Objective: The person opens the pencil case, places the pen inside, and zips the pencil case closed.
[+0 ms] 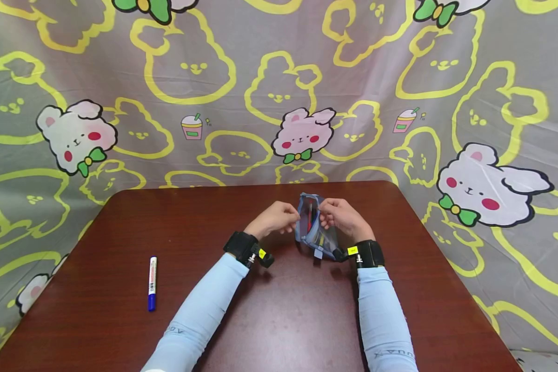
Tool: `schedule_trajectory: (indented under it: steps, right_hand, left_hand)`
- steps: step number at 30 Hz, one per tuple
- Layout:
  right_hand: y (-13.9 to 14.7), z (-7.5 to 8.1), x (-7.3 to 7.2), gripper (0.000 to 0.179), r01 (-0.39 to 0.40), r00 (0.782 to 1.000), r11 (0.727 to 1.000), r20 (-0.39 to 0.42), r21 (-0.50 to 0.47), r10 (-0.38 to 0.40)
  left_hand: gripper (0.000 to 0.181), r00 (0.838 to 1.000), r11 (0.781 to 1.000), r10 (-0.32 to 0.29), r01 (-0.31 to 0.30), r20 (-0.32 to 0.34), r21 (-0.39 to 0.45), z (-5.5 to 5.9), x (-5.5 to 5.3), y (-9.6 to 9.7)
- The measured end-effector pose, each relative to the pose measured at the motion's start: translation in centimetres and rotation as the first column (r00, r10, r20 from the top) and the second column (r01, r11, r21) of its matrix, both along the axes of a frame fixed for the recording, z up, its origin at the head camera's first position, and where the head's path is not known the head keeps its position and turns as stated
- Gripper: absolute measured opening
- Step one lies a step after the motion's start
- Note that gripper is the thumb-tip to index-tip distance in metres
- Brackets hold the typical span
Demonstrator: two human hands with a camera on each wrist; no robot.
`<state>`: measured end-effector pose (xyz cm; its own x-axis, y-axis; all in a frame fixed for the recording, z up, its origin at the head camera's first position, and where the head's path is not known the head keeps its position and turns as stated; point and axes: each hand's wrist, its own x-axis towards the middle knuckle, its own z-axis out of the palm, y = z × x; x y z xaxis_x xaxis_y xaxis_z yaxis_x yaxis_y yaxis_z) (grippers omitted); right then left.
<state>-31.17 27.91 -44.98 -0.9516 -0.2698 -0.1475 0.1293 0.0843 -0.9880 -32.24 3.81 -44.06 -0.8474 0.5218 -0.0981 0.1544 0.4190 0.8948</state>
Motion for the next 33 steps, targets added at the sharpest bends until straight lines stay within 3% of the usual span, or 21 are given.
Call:
schedule_trajectory:
  steps: [4,10,16,28,33]
  right_hand:
    - [-0.1,0.1,0.1,0.027,-0.008,1.000,1.000,-0.006,-0.009,0.008]
    - [-0.2,0.7,0.4,0.022,-0.039,0.999,0.999,0.019,-0.035,0.040]
    - [-0.5,1.4,0.7,0.021,-0.050,0.998,0.998,0.025,-0.035,0.051]
    - [-0.1,-0.6,-0.1,0.019,-0.024,1.000,1.000,0.002,-0.006,0.024]
    - [0.0,-0.5,-0.3,0.019,-0.012,1.000,1.000,0.000,-0.013,0.012]
  left_hand:
    - [0.021,0.996,0.996,0.029,-0.035,-0.082,-0.079,0.8,0.6,-0.8]
    - [0.011,0.980,0.973,0.050,-0.091,-0.192,-0.211,1.9,1.3,-2.2]
    - [0.010,0.974,0.965,0.053,-0.107,-0.221,-0.240,2.5,1.5,-4.4]
    - [0.008,0.961,0.920,0.084,-0.176,-0.263,-0.349,3.2,3.4,-10.3]
    - [0.008,0.965,0.920,0.105,-0.187,-0.241,-0.345,4.0,4.1,-12.2]
